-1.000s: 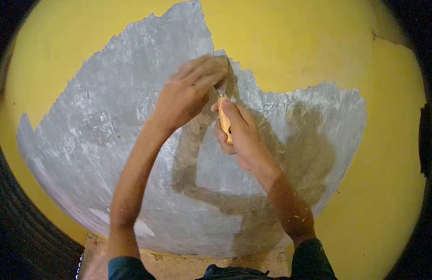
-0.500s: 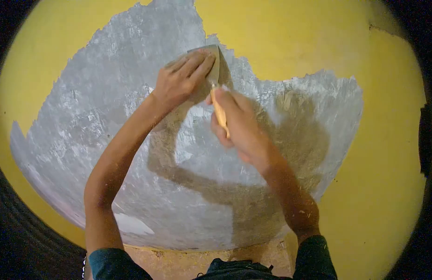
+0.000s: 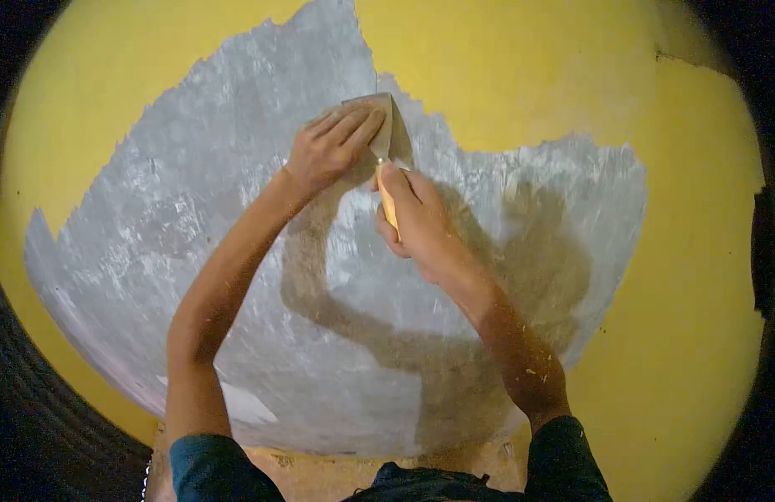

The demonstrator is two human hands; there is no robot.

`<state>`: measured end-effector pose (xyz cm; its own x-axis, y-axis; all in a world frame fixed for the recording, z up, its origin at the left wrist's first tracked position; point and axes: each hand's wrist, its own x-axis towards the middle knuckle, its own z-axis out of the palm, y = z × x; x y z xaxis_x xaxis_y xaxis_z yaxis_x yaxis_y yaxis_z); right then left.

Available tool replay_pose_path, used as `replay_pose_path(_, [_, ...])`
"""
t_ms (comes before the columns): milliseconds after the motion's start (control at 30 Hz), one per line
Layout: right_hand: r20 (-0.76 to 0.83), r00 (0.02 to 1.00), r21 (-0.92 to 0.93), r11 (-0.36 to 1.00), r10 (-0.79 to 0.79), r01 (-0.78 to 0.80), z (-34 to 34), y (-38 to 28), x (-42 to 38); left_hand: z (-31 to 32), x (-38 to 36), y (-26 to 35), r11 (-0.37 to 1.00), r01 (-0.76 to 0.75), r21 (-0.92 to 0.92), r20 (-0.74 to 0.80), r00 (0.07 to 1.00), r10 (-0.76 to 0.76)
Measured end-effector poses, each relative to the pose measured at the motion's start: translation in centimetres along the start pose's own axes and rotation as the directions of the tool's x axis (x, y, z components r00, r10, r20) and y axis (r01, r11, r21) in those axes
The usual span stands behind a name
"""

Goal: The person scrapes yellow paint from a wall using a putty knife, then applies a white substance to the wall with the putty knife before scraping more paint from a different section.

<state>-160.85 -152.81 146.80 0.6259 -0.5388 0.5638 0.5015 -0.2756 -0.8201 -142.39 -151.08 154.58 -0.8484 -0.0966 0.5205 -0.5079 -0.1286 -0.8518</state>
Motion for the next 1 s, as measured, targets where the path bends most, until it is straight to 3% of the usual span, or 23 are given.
replay_pose_path(33, [-0.021, 0.998, -0.031, 0.998, -0.053, 0.052, -0.5, 0.2, 1.2, 0.4, 0.9, -0.3, 1.000, -0.009, 0.006, 0.000, 1.000, 0.009])
replay_pose_path(100, [-0.034, 0.996, -0.065, 0.995, -0.083, 0.080, -0.7, 0.2, 2.6, 0.2, 3.8, -0.8, 0.973, 0.231, 0.006, -0.008, 0.973, -0.231])
replay_pose_path(167, [-0.051, 0.995, -0.062, 0.995, -0.087, 0.084, -0.9, -0.8, 3.2, 0.5, 3.6, -0.8, 0.976, 0.219, 0.008, -0.036, 0.975, -0.219])
replay_pose_path(233, [-0.027, 0.999, 0.036, 0.999, -0.039, 0.040, -0.5, -1.7, 0.0, 0.5, 1.1, 0.1, 0.996, 0.088, 0.005, 0.017, 0.996, -0.088])
replay_pose_path(300, [-0.014, 0.996, 0.104, 0.991, 0.087, -0.085, 0.1, -2.1, -1.0, 0.1, 1.6, 0.5, 0.995, 0.102, -0.016, 0.013, 0.995, -0.102])
replay_pose_path(367, [0.017, 0.999, 0.104, 0.994, 0.030, -0.031, -0.1, -4.3, 0.1, -0.7, 2.8, -0.1, 0.937, 0.312, -0.160, 0.142, 0.946, -0.291])
replay_pose_path(433, [0.041, 0.999, 0.116, 0.993, -0.017, 0.012, -0.1, -3.4, -0.3, -1.2, 2.7, 0.2, 0.939, 0.318, -0.133, 0.154, 0.942, -0.298])
replay_pose_path(500, [-0.029, 1.000, -0.035, 0.999, 0.011, -0.012, 0.0, -0.6, -1.1, -0.7, 1.0, 0.4, 0.994, 0.083, -0.067, 0.061, 0.995, -0.079])
replay_pose_path(633, [-0.028, 0.999, 0.024, 1.000, 0.017, -0.017, 0.1, -0.1, -0.7, 0.6, 0.6, 0.2, 0.997, 0.074, -0.023, -0.009, 0.997, -0.074])
replay_pose_path(667, [-0.052, 0.998, -0.039, 0.999, -0.036, 0.034, -0.1, -0.6, 1.0, 0.6, 2.2, 0.0, 0.983, 0.179, -0.035, 0.043, 0.983, -0.178])
replay_pose_path(767, [-0.074, 0.993, -0.082, 0.993, -0.087, 0.081, -0.3, -0.7, 0.8, 0.8, 2.9, -0.2, 0.975, 0.200, -0.101, 0.105, 0.976, -0.189])
replay_pose_path(833, [-0.036, 0.995, 0.132, 0.987, 0.094, -0.089, 0.2, -1.1, -3.1, 0.8, 0.6, 1.6, 0.998, 0.022, -0.067, 0.028, 0.999, -0.020])
replay_pose_path(933, [-0.136, 0.991, 0.088, 0.996, -0.011, 0.023, -0.6, 1.4, -2.2, 1.0, 1.1, 2.3, 0.998, 0.010, -0.065, -0.003, 1.000, -0.010])
replay_pose_path(1000, [-0.134, 0.991, 0.094, 0.995, -0.012, 0.025, 0.1, -0.3, -1.8, 0.9, 2.5, 1.8, 0.974, 0.144, -0.173, 0.042, 0.989, -0.139])
